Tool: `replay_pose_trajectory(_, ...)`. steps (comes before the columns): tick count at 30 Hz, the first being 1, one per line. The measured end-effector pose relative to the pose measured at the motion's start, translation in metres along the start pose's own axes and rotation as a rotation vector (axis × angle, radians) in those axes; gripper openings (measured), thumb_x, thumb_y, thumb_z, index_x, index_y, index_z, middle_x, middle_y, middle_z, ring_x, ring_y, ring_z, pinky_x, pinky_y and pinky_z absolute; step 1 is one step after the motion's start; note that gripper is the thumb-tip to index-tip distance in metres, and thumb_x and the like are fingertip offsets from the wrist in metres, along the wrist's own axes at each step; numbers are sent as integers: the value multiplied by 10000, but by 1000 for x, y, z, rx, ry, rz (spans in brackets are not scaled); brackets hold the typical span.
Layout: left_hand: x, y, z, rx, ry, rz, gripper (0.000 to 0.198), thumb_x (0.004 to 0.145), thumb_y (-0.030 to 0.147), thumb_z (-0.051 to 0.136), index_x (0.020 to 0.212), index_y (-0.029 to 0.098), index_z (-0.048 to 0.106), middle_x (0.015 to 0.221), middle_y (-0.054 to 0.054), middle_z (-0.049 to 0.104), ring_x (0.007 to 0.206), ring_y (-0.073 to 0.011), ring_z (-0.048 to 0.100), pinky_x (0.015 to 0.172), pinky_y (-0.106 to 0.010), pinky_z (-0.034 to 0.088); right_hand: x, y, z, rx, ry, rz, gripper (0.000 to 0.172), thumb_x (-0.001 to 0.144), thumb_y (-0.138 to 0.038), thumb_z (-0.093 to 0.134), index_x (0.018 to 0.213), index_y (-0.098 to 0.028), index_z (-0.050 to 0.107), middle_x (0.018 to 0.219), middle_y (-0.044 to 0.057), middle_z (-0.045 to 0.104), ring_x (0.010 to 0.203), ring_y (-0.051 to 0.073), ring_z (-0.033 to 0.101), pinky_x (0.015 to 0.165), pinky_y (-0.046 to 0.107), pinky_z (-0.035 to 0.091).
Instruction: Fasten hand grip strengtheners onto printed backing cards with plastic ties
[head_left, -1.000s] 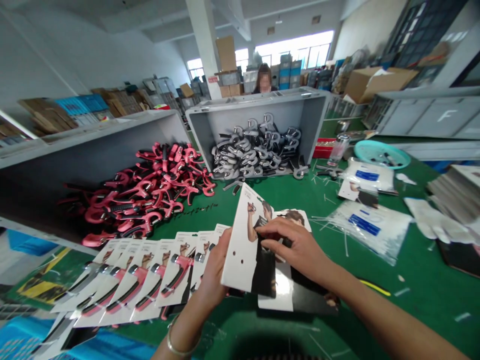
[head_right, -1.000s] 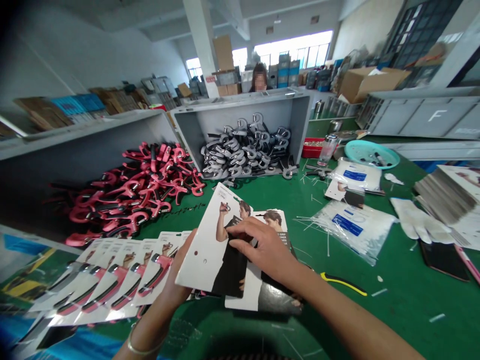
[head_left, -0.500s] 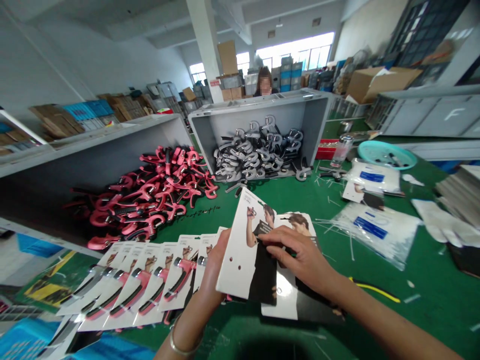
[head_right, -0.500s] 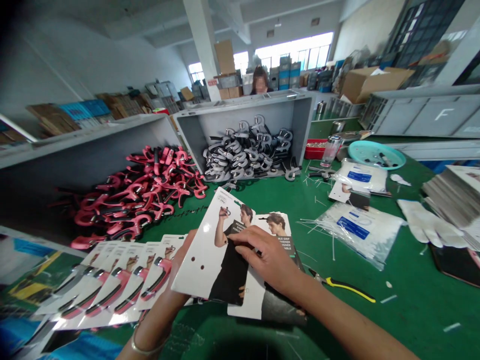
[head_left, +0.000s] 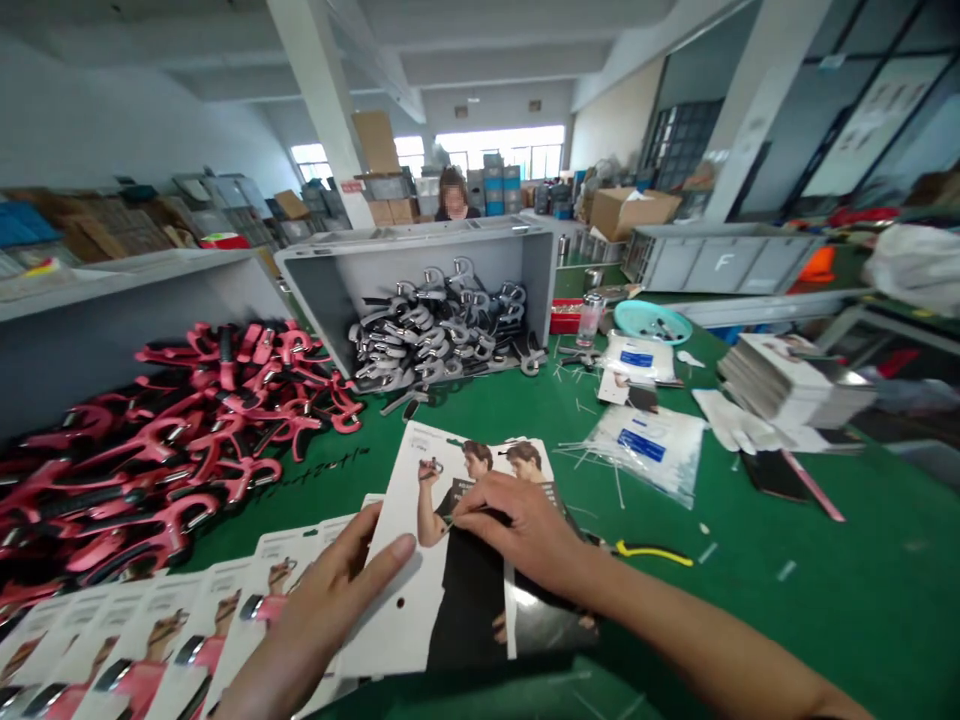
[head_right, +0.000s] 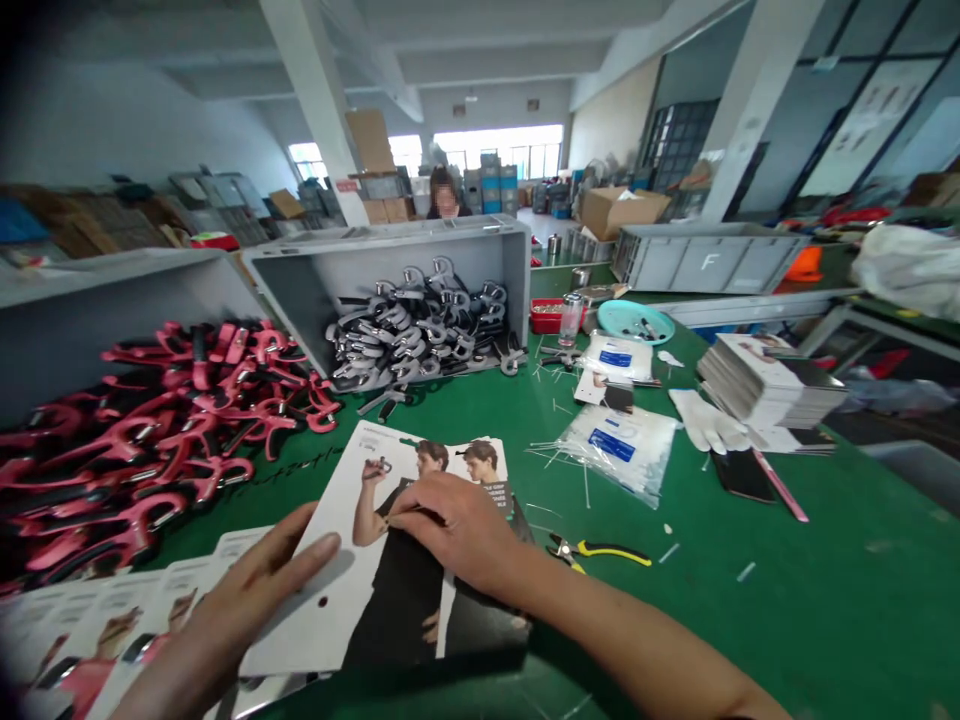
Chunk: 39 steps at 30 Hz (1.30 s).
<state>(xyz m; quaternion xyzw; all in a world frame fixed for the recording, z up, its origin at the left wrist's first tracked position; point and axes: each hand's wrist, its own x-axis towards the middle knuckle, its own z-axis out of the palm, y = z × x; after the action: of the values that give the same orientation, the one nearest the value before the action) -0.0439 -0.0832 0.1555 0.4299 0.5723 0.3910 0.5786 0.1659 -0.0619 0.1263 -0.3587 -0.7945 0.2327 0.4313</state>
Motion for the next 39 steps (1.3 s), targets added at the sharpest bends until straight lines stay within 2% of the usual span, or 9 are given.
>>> replay_pose_trajectory(4, 2, -4, 10, -120, -96, -164, 651, 657, 390, 806, 1247, 184, 622, 890, -74, 769, 545, -191, 665, 471, -245, 478, -13, 9, -21, -51, 256, -10, 109, 943, -276, 579, 930, -226, 674, 962, 45, 645, 966, 181, 607, 864, 330, 483)
replay_pose_trajectory(6, 3, -7, 18, -205, -51, -136, 673, 675, 367, 797, 1291, 196, 584, 887, -63, 770, 550, -183, 671, 493, -248, 500, -28, 33, -40, -159, 350, 113, 150, 964, -284, 526, 1003, -230, 660, 1009, 60, 647, 989, 196, 608, 868, 352, 487)
replay_pose_trajectory(10, 9, -15, 43, -266, -73, -32, 687, 727, 389, 767, 1340, 197, 524, 959, -74, 761, 666, -208, 705, 563, -271, 539, -65, 113, -81, -580, 71, 610, 200, 974, -240, 465, 1030, -161, 640, 1001, 80, 666, 932, 192, 623, 847, 325, 479)
replay_pose_trajectory(14, 20, -25, 72, -182, -211, 12, 608, 766, 435, 727, 1287, 168, 562, 992, -89, 749, 711, -209, 699, 571, -265, 530, -89, 174, -101, -705, -40, 741, 126, 904, -167, 554, 979, -115, 641, 1039, 144, 643, 939, 226, 610, 808, 320, 450)
replay_pose_trajectory(20, 25, -31, 79, -102, -211, 14, 560, 787, 448, 703, 1254, 163, 583, 949, -74, 747, 709, -202, 690, 585, -259, 517, -75, 206, -100, -697, -145, 708, 80, 868, -148, 584, 870, -100, 648, 968, 174, 665, 962, 248, 585, 845, 315, 398)
replay_pose_trajectory(26, 26, -31, 76, -95, -225, 43, 497, 830, 428, 672, 1238, 158, 584, 1025, -88, 738, 783, -211, 697, 640, -265, 524, -70, 200, -107, -526, -6, 622, 139, 863, -203, 548, 879, -143, 672, 904, 111, 693, 895, 240, 589, 861, 374, 413)
replay_pose_trajectory(30, 24, -31, 74, -209, -262, 34, 598, 759, 386, 752, 1280, 167, 556, 1154, -132, 706, 906, -255, 698, 710, -297, 545, -83, 182, -119, -365, 151, 653, 276, 896, -397, 506, 883, -166, 655, 833, 76, 683, 771, 213, 622, 727, 358, 497)
replay_pose_trajectory(35, 18, -34, 52, -347, -262, 68, 740, 656, 241, 826, 1334, 187, 535, 1290, -155, 639, 1097, -284, 646, 909, -367, 522, -74, 139, -140, 209, 503, 731, 384, 745, -543, 713, 882, -188, 668, 865, 45, 663, 690, 170, 608, 607, 303, 515)
replay_pose_trajectory(39, 24, -25, 26, -278, -73, 188, 478, 760, 299, 751, 1200, 155, 629, 1098, -113, 722, 893, -201, 689, 744, -273, 541, -43, 74, -137, 42, 340, 524, 270, 785, -475, 725, 900, -231, 711, 861, 31, 676, 741, 183, 608, 669, 316, 494)
